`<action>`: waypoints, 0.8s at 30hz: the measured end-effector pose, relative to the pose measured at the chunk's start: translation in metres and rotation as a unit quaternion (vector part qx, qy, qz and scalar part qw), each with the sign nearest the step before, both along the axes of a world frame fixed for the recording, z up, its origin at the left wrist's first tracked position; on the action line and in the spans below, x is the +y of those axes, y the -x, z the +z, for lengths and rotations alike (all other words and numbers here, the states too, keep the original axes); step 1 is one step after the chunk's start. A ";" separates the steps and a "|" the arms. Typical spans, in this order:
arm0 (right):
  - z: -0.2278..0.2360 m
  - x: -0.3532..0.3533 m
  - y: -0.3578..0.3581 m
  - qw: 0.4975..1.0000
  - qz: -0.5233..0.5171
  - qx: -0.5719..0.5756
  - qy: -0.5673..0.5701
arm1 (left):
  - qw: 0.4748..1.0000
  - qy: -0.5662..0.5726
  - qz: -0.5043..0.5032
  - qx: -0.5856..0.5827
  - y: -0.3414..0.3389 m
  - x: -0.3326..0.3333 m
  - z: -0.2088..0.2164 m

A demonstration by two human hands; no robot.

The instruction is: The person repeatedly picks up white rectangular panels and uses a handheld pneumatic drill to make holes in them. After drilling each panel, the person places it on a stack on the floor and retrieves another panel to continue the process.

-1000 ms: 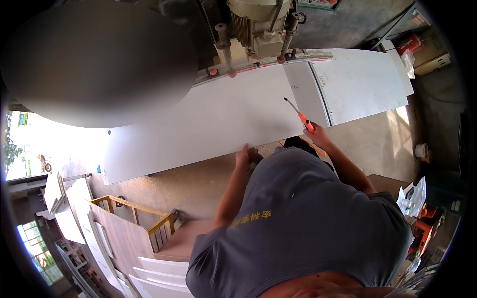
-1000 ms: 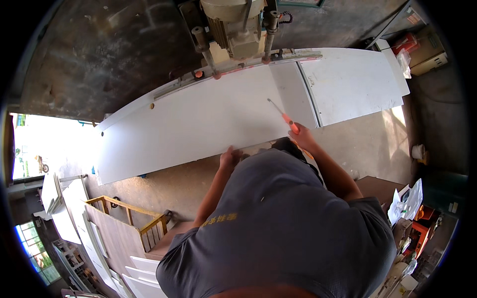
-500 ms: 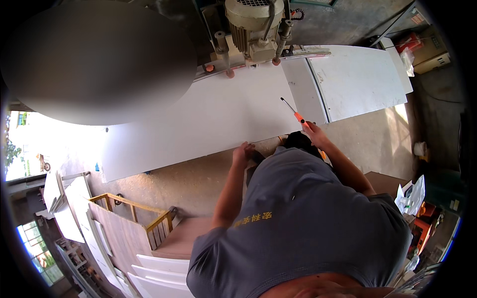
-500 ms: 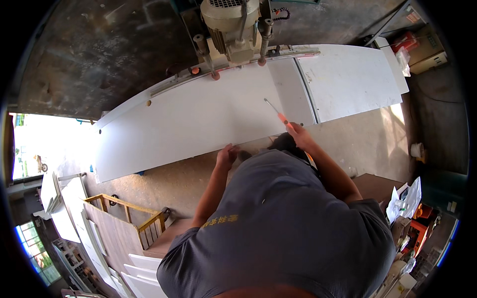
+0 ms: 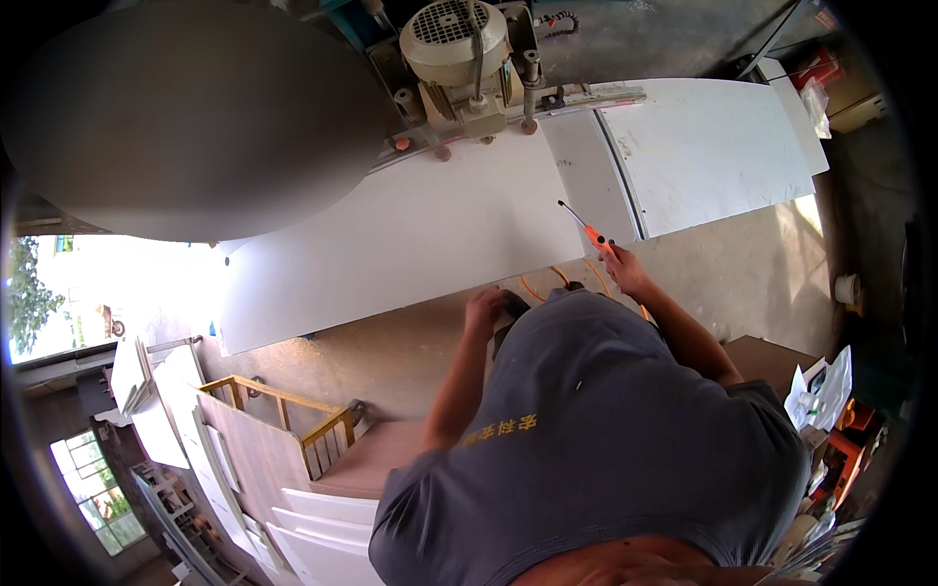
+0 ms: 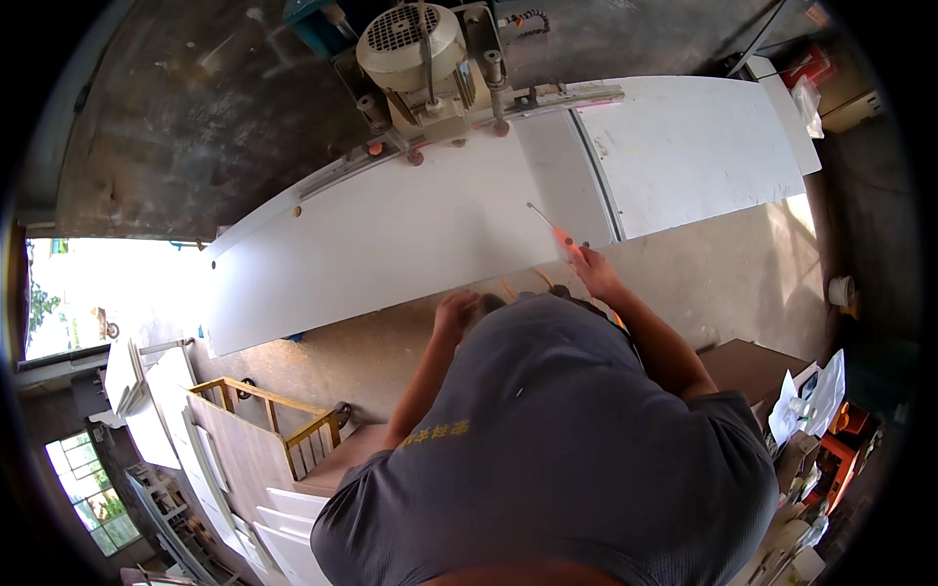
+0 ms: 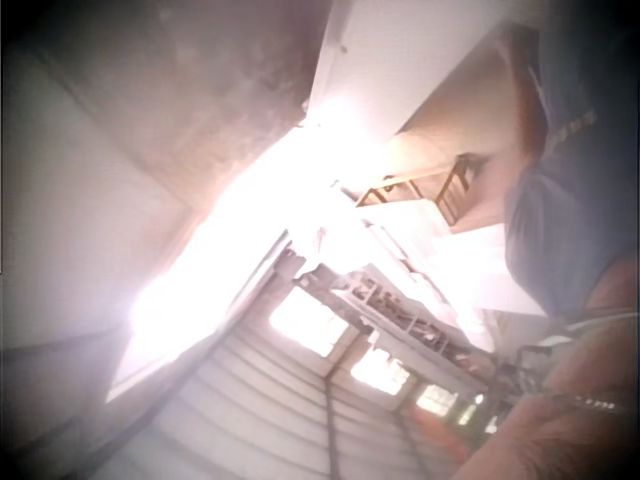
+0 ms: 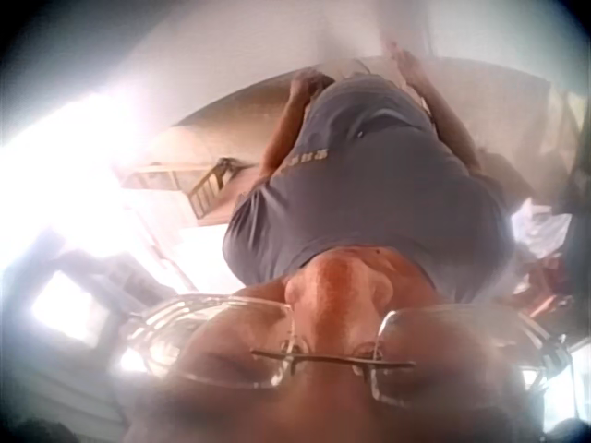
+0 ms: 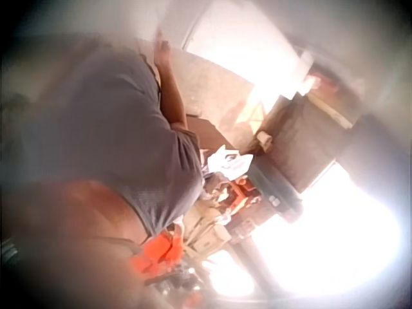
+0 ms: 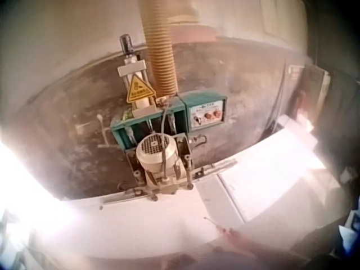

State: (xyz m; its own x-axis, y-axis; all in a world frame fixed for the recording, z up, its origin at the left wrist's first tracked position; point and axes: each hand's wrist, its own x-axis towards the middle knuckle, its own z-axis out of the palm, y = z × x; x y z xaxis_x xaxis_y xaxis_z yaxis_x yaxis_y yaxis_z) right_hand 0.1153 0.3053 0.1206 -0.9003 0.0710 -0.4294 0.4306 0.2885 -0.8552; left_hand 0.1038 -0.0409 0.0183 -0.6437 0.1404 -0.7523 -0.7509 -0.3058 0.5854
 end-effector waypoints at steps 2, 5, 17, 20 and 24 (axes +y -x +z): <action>0.006 0.005 -0.004 1.000 -0.001 -0.012 0.008 | 1.000 0.012 -0.024 -0.015 0.000 0.014 0.015; 0.005 0.014 -0.011 0.999 0.008 -0.034 -0.004 | 0.998 0.013 -0.064 -0.010 0.004 0.034 0.034; -0.003 0.049 -0.046 0.996 0.040 -0.079 0.007 | 0.785 0.388 -0.241 0.418 0.054 0.146 0.036; -0.006 0.061 -0.062 0.996 0.017 -0.085 -0.016 | 0.699 0.461 -0.318 0.445 0.069 0.189 0.062; 0.020 0.074 -0.063 0.990 -0.026 -0.142 -0.005 | 0.643 0.517 -0.399 0.401 0.076 0.210 0.054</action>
State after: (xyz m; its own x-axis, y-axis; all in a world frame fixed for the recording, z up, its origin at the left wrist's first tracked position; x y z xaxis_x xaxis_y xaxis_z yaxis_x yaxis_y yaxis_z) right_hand 0.1784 0.3798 0.1406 -0.7391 0.1205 -0.6628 0.6671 0.2677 -0.6952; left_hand 0.0277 0.1691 0.0728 -0.9162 0.3576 -0.1808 0.2412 0.8525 0.4637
